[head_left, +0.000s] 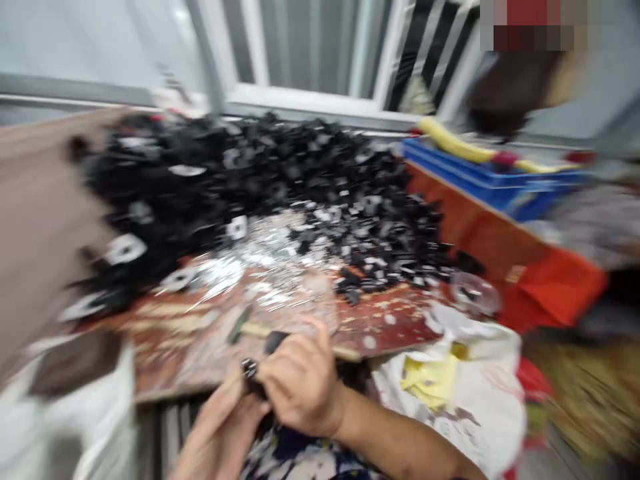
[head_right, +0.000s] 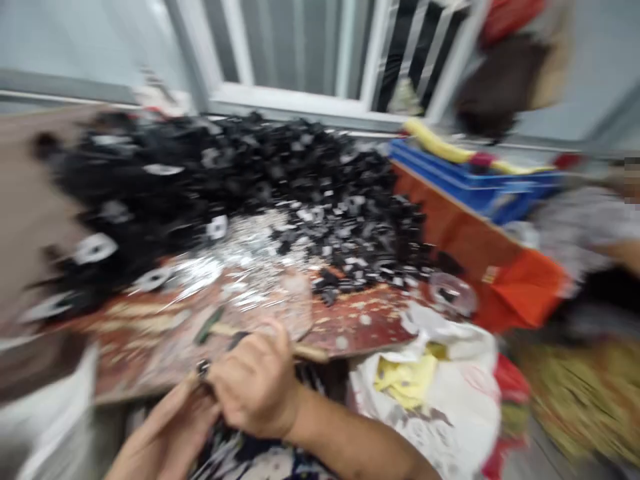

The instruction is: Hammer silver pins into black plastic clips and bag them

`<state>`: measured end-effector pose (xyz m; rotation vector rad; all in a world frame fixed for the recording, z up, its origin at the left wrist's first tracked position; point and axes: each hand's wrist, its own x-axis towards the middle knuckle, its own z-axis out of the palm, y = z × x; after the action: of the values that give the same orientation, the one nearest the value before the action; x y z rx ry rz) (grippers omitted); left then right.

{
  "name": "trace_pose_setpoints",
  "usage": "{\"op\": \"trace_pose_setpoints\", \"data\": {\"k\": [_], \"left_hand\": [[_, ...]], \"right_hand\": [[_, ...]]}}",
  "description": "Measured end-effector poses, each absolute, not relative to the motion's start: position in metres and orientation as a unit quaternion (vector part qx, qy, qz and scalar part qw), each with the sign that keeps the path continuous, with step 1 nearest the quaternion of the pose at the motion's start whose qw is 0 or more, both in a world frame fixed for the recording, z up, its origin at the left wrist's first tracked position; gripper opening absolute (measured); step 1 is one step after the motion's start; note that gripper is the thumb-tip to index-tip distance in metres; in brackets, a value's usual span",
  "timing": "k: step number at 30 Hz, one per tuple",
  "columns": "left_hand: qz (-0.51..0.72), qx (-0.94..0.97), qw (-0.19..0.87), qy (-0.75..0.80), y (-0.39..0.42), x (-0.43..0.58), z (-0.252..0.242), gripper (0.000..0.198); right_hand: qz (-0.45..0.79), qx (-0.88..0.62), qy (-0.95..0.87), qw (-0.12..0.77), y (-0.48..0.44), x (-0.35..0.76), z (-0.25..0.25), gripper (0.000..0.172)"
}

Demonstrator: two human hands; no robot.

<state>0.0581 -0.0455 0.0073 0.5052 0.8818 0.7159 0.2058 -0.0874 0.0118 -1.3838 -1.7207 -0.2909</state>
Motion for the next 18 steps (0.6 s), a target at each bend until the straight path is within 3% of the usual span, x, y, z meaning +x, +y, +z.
{"op": "trace_pose_setpoints", "data": {"k": [3, 8, 13, 16, 18], "left_hand": [[0.342, 0.187, 0.837, 0.384, -0.041, 0.031, -0.005, 0.027], [0.381, 0.311, 0.777, 0.392, -0.051, 0.014, -0.014, 0.027], [0.398, 0.523, 0.616, 0.435, -0.055, 0.001, -0.010, 0.039], [0.384, 0.532, 0.570, 0.494, -0.042, -0.014, 0.001, 0.036], [0.378, 0.511, 0.568, 0.523, -0.029, -0.019, 0.002, 0.038]], "right_hand": [[-0.039, -0.511, -0.709, 0.484, -0.090, 0.203, 0.006, 0.014], [0.016, -0.471, -0.741, 0.479, -0.093, 0.188, -0.009, 0.020], [0.029, -0.479, -0.787, 0.387, -0.082, 0.189, 0.000, 0.018], [0.000, -0.525, -0.800, 0.291, -0.067, 0.217, 0.008, 0.024], [-0.069, -0.588, -0.778, 0.210, -0.058, 0.239, 0.006, 0.019]]}}
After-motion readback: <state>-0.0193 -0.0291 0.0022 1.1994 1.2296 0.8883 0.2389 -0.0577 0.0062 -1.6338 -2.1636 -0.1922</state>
